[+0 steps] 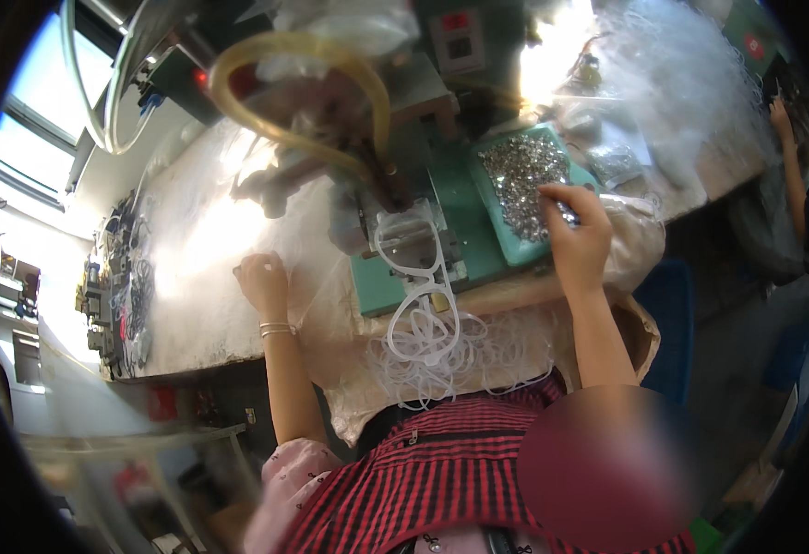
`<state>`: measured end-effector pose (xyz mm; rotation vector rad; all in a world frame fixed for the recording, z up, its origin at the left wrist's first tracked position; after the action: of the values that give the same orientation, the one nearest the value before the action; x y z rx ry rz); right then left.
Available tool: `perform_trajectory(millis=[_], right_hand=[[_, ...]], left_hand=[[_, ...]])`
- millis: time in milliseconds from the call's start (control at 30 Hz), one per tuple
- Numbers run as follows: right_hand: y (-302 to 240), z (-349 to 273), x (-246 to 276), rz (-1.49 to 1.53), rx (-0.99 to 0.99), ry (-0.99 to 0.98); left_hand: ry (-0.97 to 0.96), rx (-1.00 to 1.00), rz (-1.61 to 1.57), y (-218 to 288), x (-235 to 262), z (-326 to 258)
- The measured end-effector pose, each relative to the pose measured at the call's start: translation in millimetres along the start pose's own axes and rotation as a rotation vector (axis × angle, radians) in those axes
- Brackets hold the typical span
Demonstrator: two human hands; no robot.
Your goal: The person repeatedly picks up small clear plastic rings and places them into a green tray on a machine. They then use a handheld tool to press or secure the rings in place. The person continues this repetitive assembly process throughout the clip.
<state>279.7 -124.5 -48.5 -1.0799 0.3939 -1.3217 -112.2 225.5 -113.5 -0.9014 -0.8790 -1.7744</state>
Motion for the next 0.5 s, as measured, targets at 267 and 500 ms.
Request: perform_trajectory(millis=[267,500], right_hand=[[-6,-26,60,0.131,-0.224,-0.053],[-87,34,-65,0.435,-0.01,-0.328]], left_hand=[[-0.087,0.126,-1.197,56,106,-14],[-0.249,0.105,-1.448,121,110,-20]])
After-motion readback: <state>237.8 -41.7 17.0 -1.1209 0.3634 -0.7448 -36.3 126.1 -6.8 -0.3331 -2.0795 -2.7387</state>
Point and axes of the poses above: each hand's wrist, its own z-axis towards the middle knuckle, its own x-axis out of the back of the hand, y = z × x, the point moved 5 cm from there along z, towards the middle knuckle, and after that the axes turned 1 degree about z, right-handed, at the moved point
